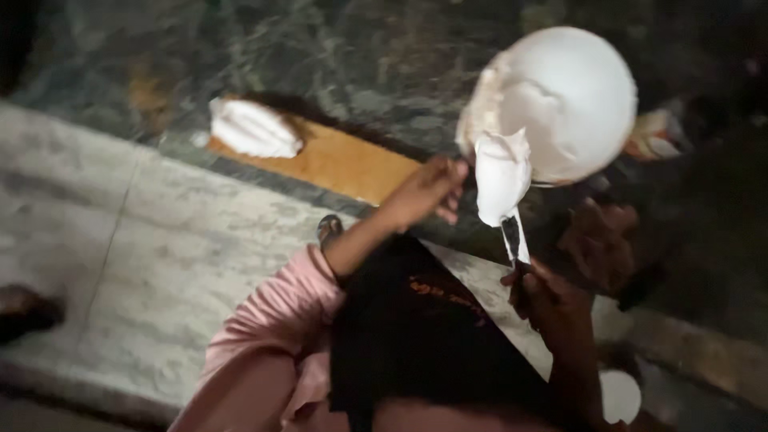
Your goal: The person scoops a white paste from a bucket and spreads it evenly onto rectangular wooden boards using a metal spatula. They repeat this process for multiple boards, ensuring full coverage.
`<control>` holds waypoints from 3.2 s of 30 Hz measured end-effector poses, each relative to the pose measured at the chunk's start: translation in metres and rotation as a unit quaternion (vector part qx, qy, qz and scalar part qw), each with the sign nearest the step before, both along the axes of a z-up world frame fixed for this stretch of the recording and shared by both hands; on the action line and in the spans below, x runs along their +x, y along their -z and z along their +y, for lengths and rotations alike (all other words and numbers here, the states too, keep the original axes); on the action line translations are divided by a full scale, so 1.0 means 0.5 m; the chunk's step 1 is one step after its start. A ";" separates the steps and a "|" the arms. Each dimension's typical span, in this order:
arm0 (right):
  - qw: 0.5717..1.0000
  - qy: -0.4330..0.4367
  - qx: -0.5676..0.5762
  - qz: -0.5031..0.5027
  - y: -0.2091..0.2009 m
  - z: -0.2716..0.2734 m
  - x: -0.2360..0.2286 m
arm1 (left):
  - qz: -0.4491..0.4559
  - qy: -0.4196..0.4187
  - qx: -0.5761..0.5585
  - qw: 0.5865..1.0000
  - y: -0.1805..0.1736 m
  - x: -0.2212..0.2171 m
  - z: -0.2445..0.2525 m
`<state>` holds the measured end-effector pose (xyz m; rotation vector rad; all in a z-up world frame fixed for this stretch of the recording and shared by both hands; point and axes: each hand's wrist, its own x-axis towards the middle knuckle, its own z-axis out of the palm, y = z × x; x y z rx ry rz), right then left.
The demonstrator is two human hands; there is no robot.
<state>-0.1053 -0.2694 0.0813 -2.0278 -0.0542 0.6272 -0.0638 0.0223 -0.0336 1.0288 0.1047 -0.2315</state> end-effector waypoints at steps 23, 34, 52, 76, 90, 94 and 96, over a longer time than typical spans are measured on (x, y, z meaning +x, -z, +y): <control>0.979 -0.171 0.050 -0.103 0.024 0.238 0.075 | 0.011 -0.130 -0.009 0.991 0.075 -0.317 0.113; 0.952 0.065 0.080 -0.289 -0.101 -0.011 0.033 | 0.068 -0.125 0.001 0.990 -0.088 0.113 -0.026; 0.866 -0.161 -0.329 -0.340 -0.075 -0.020 0.014 | -0.182 0.051 0.105 0.976 -0.092 -0.031 -0.023; 0.940 -0.156 -0.225 -0.202 0.061 -0.073 0.001 | -0.197 0.060 0.246 0.947 -0.119 -0.032 -0.008; 0.961 0.180 0.102 0.185 0.008 -0.034 -0.045 | -0.187 -0.005 0.133 0.973 -0.129 0.010 -0.058; 0.964 0.190 0.133 0.133 -0.002 -0.056 -0.033 | -0.120 -0.046 0.084 0.988 -0.131 0.072 -0.053; 0.971 0.173 0.134 0.092 -0.010 -0.063 -0.035 | -0.067 -0.068 0.051 0.994 -0.123 0.106 -0.042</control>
